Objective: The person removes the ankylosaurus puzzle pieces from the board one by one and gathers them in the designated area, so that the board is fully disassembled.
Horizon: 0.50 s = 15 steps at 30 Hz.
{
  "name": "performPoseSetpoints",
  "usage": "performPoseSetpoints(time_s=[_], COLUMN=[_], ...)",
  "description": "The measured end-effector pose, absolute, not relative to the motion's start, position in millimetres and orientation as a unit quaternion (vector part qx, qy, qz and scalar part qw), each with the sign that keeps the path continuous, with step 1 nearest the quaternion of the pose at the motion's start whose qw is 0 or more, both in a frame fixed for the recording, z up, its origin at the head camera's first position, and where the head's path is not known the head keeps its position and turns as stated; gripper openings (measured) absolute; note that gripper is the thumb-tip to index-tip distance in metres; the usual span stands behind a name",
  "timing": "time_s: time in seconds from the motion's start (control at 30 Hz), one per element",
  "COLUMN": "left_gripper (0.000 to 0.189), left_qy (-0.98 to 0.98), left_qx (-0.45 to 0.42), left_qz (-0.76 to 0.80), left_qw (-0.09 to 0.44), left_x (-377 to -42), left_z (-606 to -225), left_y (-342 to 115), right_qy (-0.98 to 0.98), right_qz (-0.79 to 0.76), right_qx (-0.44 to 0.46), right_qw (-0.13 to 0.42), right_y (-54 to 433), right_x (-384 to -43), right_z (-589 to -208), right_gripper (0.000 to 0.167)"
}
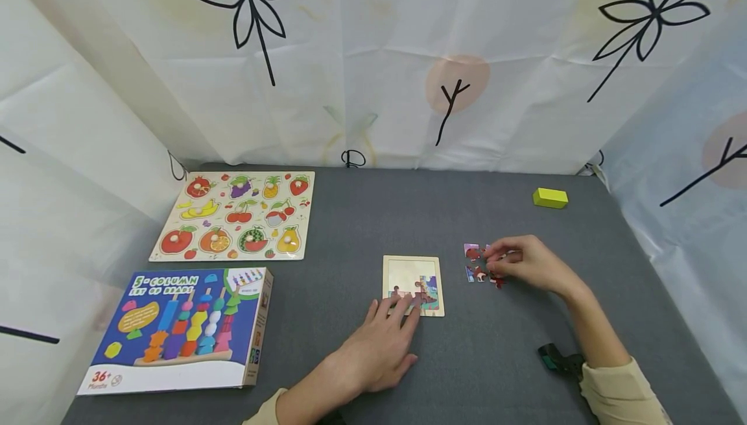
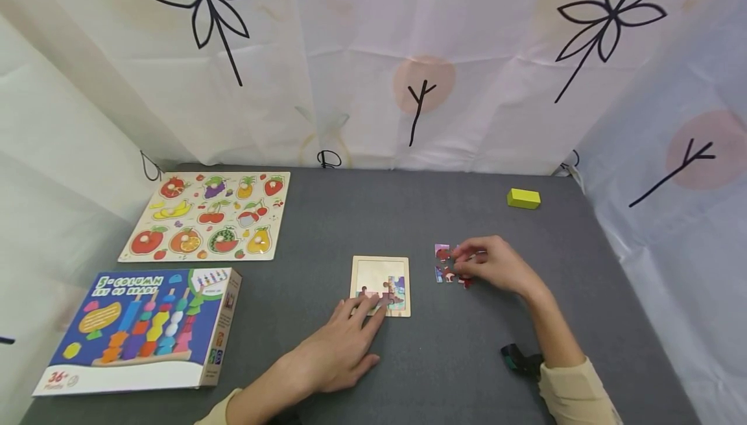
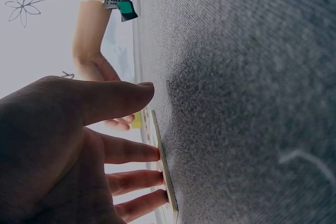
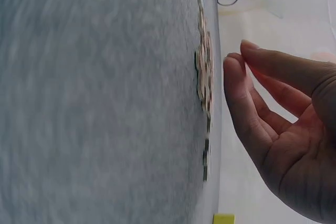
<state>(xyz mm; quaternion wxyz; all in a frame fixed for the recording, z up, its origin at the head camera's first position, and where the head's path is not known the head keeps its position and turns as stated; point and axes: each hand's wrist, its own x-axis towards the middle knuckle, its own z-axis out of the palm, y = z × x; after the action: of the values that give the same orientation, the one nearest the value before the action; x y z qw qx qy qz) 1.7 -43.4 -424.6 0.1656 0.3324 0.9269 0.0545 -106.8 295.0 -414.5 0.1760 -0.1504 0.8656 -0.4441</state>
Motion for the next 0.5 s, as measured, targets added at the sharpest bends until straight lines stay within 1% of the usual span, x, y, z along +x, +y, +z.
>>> performPoseSetpoints(time_s=[0.13, 0.37, 0.5], left_gripper=[0.075, 0.075, 0.077], left_qy=[0.927, 0.928, 0.928], left_qx=[0.332, 0.328, 0.325], left_qz=[0.056, 0.055, 0.061], left_qw=[0.161, 0.167, 0.171], left_x=[2.3, 2.1, 1.6], left_z=[-423.0, -422.3, -422.9], left_y=[-43.6, -42.6, -42.4], right_qy=[0.857, 0.854, 0.849], right_qz=[-0.458, -0.457, -0.457], right_qx=[-0.156, -0.171, -0.194], right_qw=[0.178, 0.180, 0.179], right_y=[285.7, 267.4, 257.4], right_x=[-106.7, -106.8, -109.1], right_z=[-415.1, -415.0, -419.6], right_gripper=[0.020, 0.022, 0.021])
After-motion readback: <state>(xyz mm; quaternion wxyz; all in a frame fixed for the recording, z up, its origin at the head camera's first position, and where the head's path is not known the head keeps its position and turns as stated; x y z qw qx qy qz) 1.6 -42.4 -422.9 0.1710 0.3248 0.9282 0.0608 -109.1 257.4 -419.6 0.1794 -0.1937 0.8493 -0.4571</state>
